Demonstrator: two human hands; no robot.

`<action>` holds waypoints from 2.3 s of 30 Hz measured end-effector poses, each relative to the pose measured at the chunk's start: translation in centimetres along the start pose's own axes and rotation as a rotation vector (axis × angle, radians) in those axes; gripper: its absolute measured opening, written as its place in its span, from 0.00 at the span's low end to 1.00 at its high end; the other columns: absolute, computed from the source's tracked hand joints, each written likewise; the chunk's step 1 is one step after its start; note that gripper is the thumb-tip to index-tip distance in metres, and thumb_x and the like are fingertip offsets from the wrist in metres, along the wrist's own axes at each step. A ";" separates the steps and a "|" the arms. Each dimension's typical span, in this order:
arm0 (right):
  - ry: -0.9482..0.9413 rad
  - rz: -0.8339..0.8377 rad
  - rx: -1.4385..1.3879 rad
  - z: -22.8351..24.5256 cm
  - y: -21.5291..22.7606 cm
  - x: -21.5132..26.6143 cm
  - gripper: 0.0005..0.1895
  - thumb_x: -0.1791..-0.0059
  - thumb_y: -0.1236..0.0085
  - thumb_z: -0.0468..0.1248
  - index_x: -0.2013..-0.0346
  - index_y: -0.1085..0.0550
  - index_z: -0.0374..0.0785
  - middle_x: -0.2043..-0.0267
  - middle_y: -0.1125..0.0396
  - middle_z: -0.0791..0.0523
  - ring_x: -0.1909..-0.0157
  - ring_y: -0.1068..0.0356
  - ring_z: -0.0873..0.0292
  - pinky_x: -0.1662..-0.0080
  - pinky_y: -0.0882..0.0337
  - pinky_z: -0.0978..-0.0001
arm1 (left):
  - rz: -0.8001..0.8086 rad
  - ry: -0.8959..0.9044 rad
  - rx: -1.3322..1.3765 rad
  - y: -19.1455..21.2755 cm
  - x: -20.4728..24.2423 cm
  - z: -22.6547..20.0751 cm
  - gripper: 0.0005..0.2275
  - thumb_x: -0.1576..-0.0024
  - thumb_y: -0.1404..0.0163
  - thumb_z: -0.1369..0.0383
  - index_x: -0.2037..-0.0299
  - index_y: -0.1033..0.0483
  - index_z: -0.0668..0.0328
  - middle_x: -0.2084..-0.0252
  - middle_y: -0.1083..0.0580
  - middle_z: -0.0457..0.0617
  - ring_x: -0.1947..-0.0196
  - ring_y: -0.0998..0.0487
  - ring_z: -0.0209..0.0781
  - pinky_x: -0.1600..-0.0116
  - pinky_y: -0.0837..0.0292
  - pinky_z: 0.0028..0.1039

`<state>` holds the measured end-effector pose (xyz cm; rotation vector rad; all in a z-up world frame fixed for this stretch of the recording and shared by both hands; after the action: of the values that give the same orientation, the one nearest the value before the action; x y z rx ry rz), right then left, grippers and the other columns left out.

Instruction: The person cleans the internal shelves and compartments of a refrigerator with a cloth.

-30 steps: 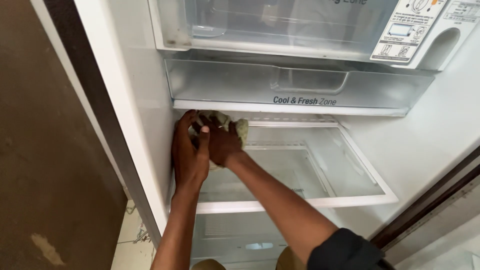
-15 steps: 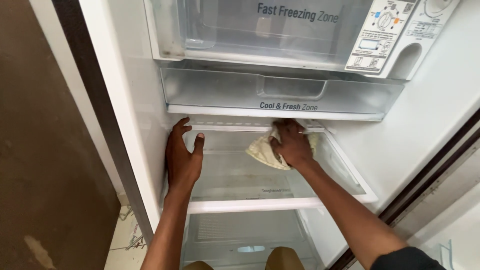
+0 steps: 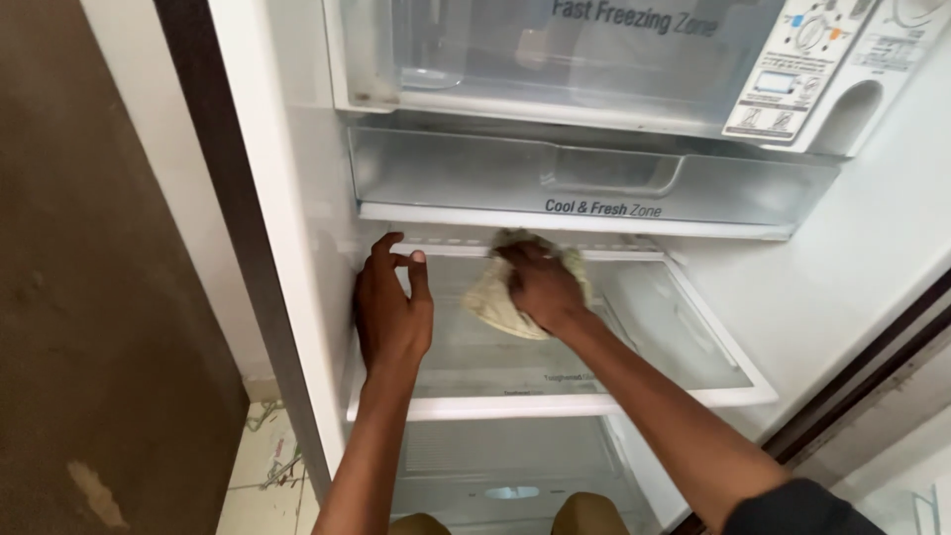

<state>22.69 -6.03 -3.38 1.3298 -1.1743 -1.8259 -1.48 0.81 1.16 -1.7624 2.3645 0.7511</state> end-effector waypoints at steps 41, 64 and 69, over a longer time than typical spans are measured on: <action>-0.483 0.244 0.140 -13.3 5.1 7.7 0.44 0.49 0.70 0.70 0.23 0.51 0.55 0.19 0.58 0.59 0.20 0.61 0.50 0.26 0.60 0.43 | 0.144 -0.233 -0.567 -3.7 -1.9 4.5 0.16 0.43 0.49 0.67 0.45 0.25 0.60 0.46 0.24 0.57 0.48 0.24 0.56 0.45 0.26 0.44; 0.135 0.308 0.105 11.8 -7.0 -2.5 0.43 0.50 0.49 0.56 0.25 0.50 0.43 0.22 0.53 0.49 0.20 0.60 0.45 0.27 0.66 0.38 | -0.220 -0.387 0.039 -1.1 -0.8 1.7 0.11 0.41 0.49 0.70 0.49 0.25 0.63 0.53 0.24 0.58 0.50 0.24 0.57 0.44 0.29 0.43; 0.183 0.344 -0.181 13.6 -2.9 1.1 0.36 0.45 0.54 0.51 0.25 0.42 0.42 0.27 0.40 0.47 0.21 0.50 0.50 0.21 0.67 0.45 | -0.212 -0.392 0.049 -0.8 -0.5 1.6 0.11 0.41 0.49 0.73 0.49 0.25 0.62 0.50 0.24 0.57 0.48 0.23 0.57 0.41 0.29 0.42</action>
<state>9.62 -1.45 -4.97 1.0901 -1.0397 -1.4919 -0.89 1.73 -0.34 -1.6339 1.8956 0.8996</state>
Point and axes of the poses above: each hand's wrist, its own x-axis away from the middle knuckle, its own y-axis out of the back of the hand, z = x × y, the point moved 1 cm from there along -x, towards the middle knuckle
